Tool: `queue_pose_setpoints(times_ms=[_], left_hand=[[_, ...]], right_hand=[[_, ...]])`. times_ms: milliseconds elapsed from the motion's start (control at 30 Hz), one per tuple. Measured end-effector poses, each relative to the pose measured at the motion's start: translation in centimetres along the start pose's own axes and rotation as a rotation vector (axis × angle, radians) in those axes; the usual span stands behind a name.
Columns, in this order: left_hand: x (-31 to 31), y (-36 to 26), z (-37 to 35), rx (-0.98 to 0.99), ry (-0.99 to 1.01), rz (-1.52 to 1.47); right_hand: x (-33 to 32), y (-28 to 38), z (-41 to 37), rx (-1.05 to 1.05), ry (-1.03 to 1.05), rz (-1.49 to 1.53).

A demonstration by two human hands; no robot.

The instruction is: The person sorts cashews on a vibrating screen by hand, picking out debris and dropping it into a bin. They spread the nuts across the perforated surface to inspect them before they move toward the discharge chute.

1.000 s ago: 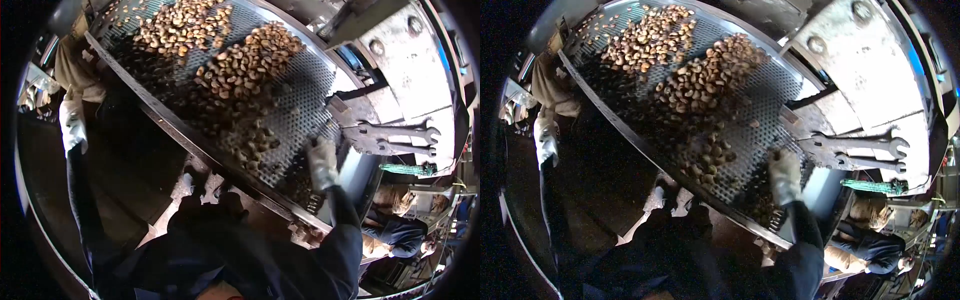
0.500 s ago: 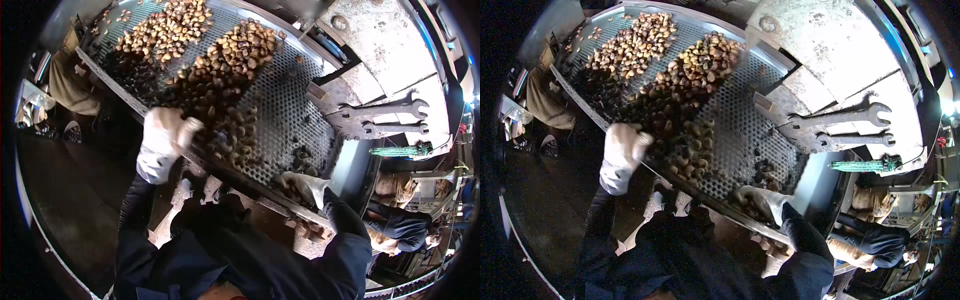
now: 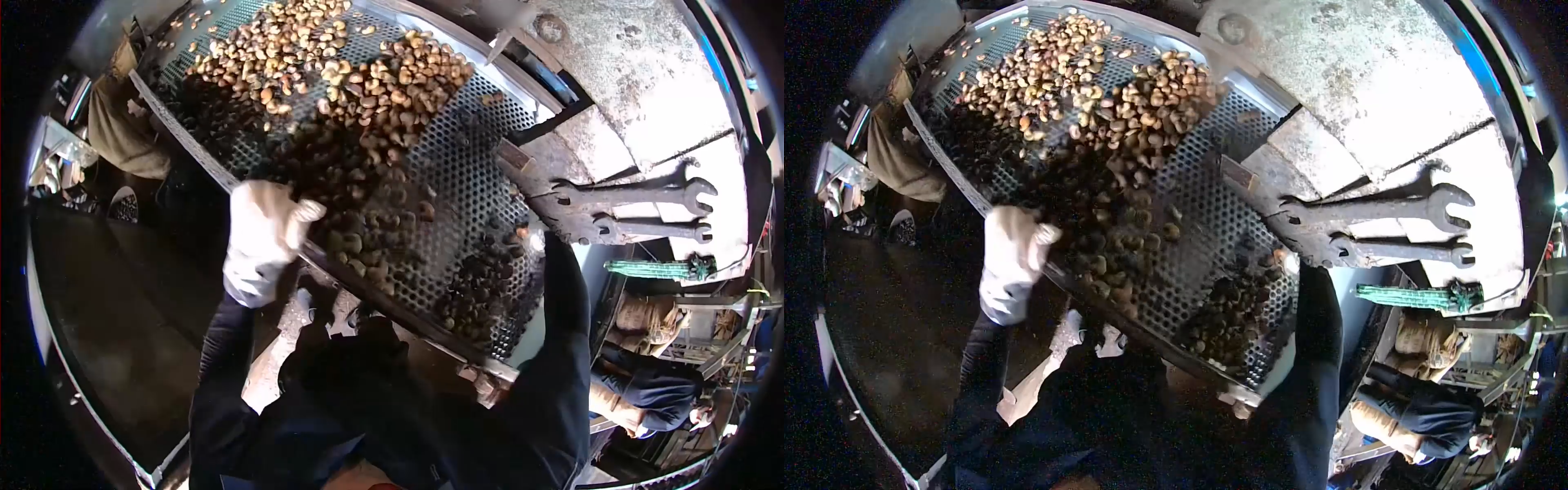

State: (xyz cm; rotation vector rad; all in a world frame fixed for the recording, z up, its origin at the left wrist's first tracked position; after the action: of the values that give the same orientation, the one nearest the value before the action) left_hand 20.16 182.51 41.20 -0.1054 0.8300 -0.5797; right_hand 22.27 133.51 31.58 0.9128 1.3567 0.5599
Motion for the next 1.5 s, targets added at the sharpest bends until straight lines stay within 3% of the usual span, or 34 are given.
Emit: queue_pose_setpoints(times_ms=[33, 100, 167, 200, 233, 300, 400, 433, 467, 533, 567, 600, 633, 700, 733, 767, 900, 967, 1100, 1133, 1167, 1200, 1233, 1267, 1300, 1333, 1367, 1500], left_hand=[[0.4, 1.9, 0.4, -0.062, 0.093, 0.056], [0.6, 1.9, 0.4, 0.025, 0.208, 0.057], [1.1, -0.2, -1.4, 0.074, 0.168, 0.072], [1.3, 1.7, -1.8, 0.035, 0.21, 0.069], [0.4, 1.9, -0.2, -0.09, 0.093, 0.032], [0.6, 2.3, -0.6, 0.061, 0.051, 0.09], [0.0, -0.8, -0.6, 0.025, 0.044, 0.007], [0.2, 1.2, 0.0, -0.057, 0.07, 0.028], [0.2, 1.6, -0.1, -0.015, 0.05, 0.039], [0.7, 1.8, -0.9, 0.02, 0.027, -0.037], [0.1, -1.0, -0.7, 0.114, 0.095, 0.043], [0.3, 0.2, -0.8, 0.046, 0.092, 0.033], [0.5, 1.6, -0.8, -0.023, 0.084, 0.021], [-0.2, 1.1, 0.1, 0.226, -0.013, 0.141], [0.0, 0.8, -0.4, 0.086, 0.041, 0.044], [0.3, -0.4, -1.2, 0.138, 0.07, 0.031], [0.7, 1.1, -1.2, 0.096, 0.059, 0.05], [0.8, 0.9, -1.3, 0.087, 0.067, 0.002], [-0.2, 1.5, 0.0, 0.116, -0.043, 0.117], [-0.1, 1.8, -0.2, 0.012, 0.02, -0.022], [0.1, -0.3, -1.0, 0.232, -0.009, 0.071], [0.5, 0.2, -1.3, 0.179, 0.029, 0.067], [0.9, 0.8, -1.4, 0.127, 0.069, 0.064], [0.3, 1.0, -0.8, 0.195, -0.004, 0.135], [-0.1, 1.4, -0.2, 0.263, -0.078, 0.204], [0.8, 3.3, -0.5, -0.032, 0.143, 0.081], [0.9, 1.5, -1.3, 0.113, 0.021, 0.042], [-0.6, 1.5, 0.2, -0.031, 0.009, 0.031]], right_hand=[[0.2, -0.3, 0.4, -0.028, 0.046, -0.146], [1.2, -1.0, 0.7, -0.073, 0.125, -0.343], [2.4, -1.2, -1.5, -0.106, 0.223, -0.433], [3.1, -1.2, -3.6, -0.114, 0.276, -0.45], [3.9, -1.1, -5.6, -0.115, 0.322, -0.446], [5.7, -0.6, -10.6, -0.078, 0.466, -0.383], [7.9, -1.4, -16.9, -0.019, 0.718, -0.218], [8.4, -2.4, -18.4, -0.001, 0.799, -0.146], [8.7, -3.9, -19.4, 0.031, 0.868, -0.058], [9.2, -8.8, -20.8, 0.178, 0.984, 0.275], [9.3, -11.2, -21.2, 0.288, 1.019, 0.462], [9.3, -14.0, -21.6, 0.448, 1.037, 0.655], [8.6, -10.7, -21.4, 0.436, 1.049, 0.457], [7.1, -1.2, -19.8, 0.58, 0.984, 0.105], [6.4, 2.1, -19.2, 0.652, 0.932, 0.041], [5.6, 5.3, -18.4, 0.696, 0.86, 0.011], [3.2, 14.4, -16.1, 0.579, 0.361, 0.634], [4.7, 11.3, -12.8, 0.584, 0.182, 0.918], [3.3, 5.6, -6.4, 0.444, -0.194, 0.94], [3.3, 3.1, -5.7, 0.461, -0.259, 0.941], [3.6, 0.6, -5.4, 0.489, -0.314, 0.95], [4.1, -1.8, -5.5, 0.485, -0.29, 0.925], [5.1, -4.1, -5.7, 0.196, 0.073, 0.454], [5.9, -6.2, -6.5, -0.146, 0.258, -0.037], [6.9, -6.2, -8.8, -0.118, 0.343, -0.062], [7.8, -6.0, -11.2, -0.089, 0.425, -0.088], [8.7, -5.3, -13.7, -0.057, 0.503, -0.116], [10.7, -2.3, -19.9, 0.102, 0.783, -0.135]])
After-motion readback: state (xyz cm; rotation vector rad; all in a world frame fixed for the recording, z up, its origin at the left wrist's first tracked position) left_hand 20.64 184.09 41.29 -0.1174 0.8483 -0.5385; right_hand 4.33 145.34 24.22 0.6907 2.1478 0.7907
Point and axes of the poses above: each hand's wrist, its own z-axis towards the middle knuckle, its own x-axis out of the palm, y = z × x, the point moved 6 cm from there along z, towards the middle knuckle, and after that the axes turned 14 degrees about -x, right-handed, at the moved point
